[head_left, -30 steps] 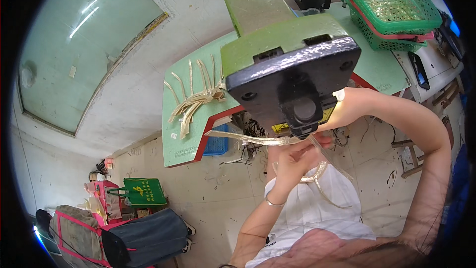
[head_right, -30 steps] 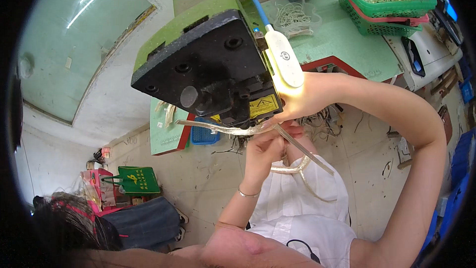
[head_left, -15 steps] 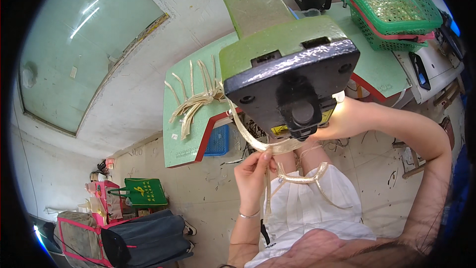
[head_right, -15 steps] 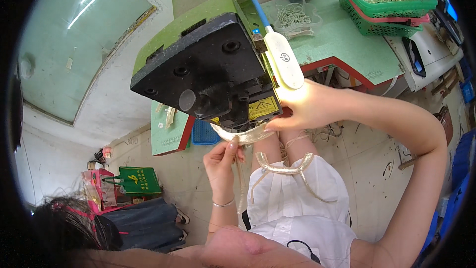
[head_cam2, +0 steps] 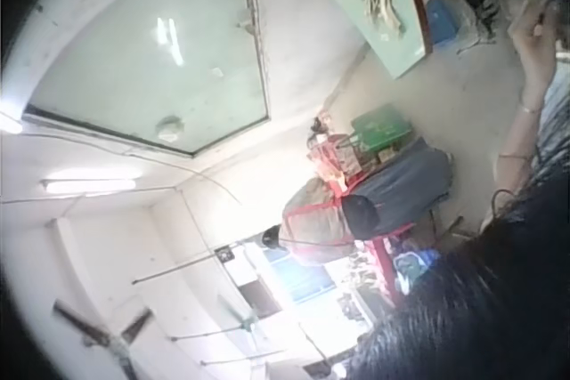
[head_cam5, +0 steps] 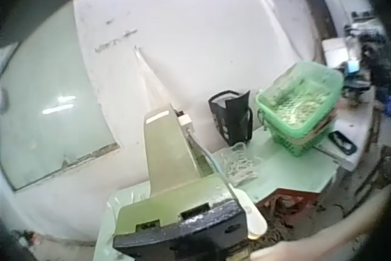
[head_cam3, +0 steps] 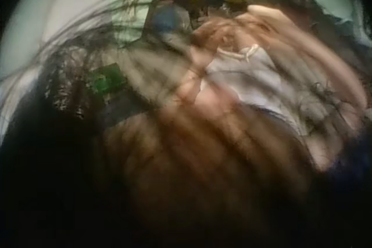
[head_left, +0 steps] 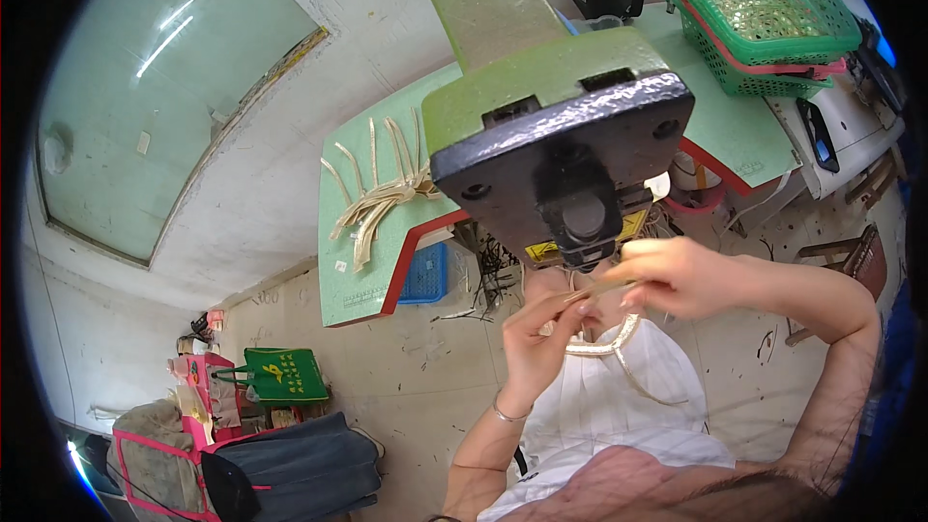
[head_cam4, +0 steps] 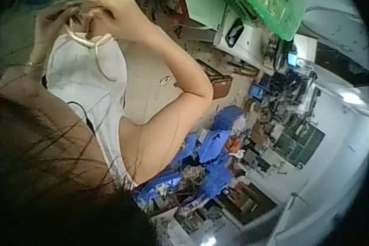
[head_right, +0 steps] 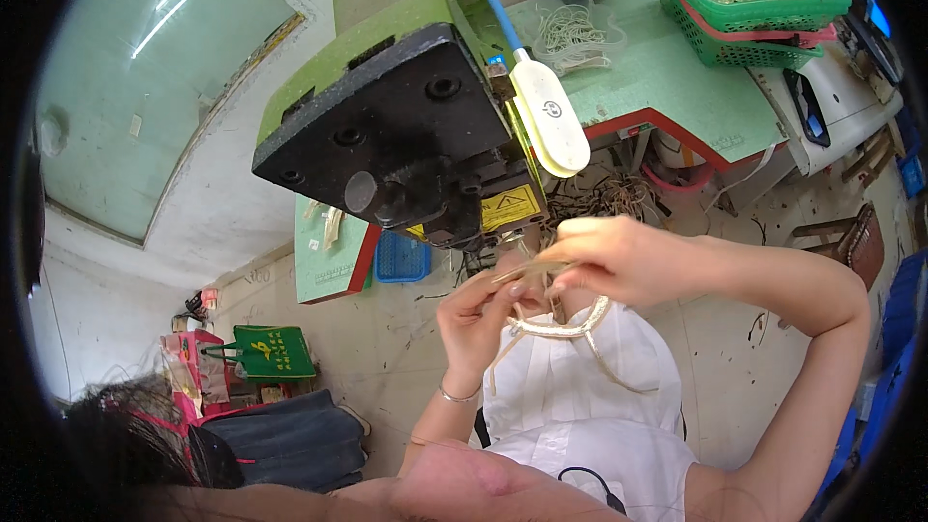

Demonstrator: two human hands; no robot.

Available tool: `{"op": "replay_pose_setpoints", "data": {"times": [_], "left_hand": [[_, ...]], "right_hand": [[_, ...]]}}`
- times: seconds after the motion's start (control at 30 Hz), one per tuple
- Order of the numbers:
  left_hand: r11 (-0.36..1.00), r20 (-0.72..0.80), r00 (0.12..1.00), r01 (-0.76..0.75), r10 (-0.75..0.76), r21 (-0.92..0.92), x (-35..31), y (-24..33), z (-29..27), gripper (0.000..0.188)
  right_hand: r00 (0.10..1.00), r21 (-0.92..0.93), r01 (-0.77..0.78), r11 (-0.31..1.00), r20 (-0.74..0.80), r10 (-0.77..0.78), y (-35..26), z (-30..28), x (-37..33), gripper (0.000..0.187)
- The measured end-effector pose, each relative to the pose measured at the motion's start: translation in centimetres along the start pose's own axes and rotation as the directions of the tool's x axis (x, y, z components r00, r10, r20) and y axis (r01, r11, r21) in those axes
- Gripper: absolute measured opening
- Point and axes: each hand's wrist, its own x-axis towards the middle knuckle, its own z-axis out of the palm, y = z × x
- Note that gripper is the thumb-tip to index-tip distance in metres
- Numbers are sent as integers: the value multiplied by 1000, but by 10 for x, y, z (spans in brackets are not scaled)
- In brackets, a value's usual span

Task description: The person sits on the floor and repeatedly feeds beige cords through a green machine, pulling them through and placing the processed cords on the table. The person handles the cords by hand and uses the machine to process them one at a time.

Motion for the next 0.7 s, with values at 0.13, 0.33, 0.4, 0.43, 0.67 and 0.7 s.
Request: {"op": "replay_pose_setpoints", "data": {"times": [0.13,0.33,0.4,0.43,0.67,0.7], "left_hand": [[995,32,997,72,-70,-75,13,8,15,17],[940,55,973,229,-223,-251,23,13,18,22],[942,19,975,217,-219,-256,21,9,17,21],[949,-14,978,198,-208,-244,18,8,14,20],[934,-203,966,82,-161,-348,-6,-7,4,20],[924,-211,963,78,-167,-375,-11,-12,2,19]], "right_hand": [[898,219,-397,891,-106,427,-3,-16,-5,23],[793,629,-501,594,60,606,-11,-23,-12,22],[800,646,-496,580,80,595,-12,-23,-12,21],[802,643,-499,581,88,591,-14,-22,-9,22],[885,446,-382,809,-76,460,-18,-10,14,21],[875,491,-357,794,-122,469,-21,-8,19,21]]}}
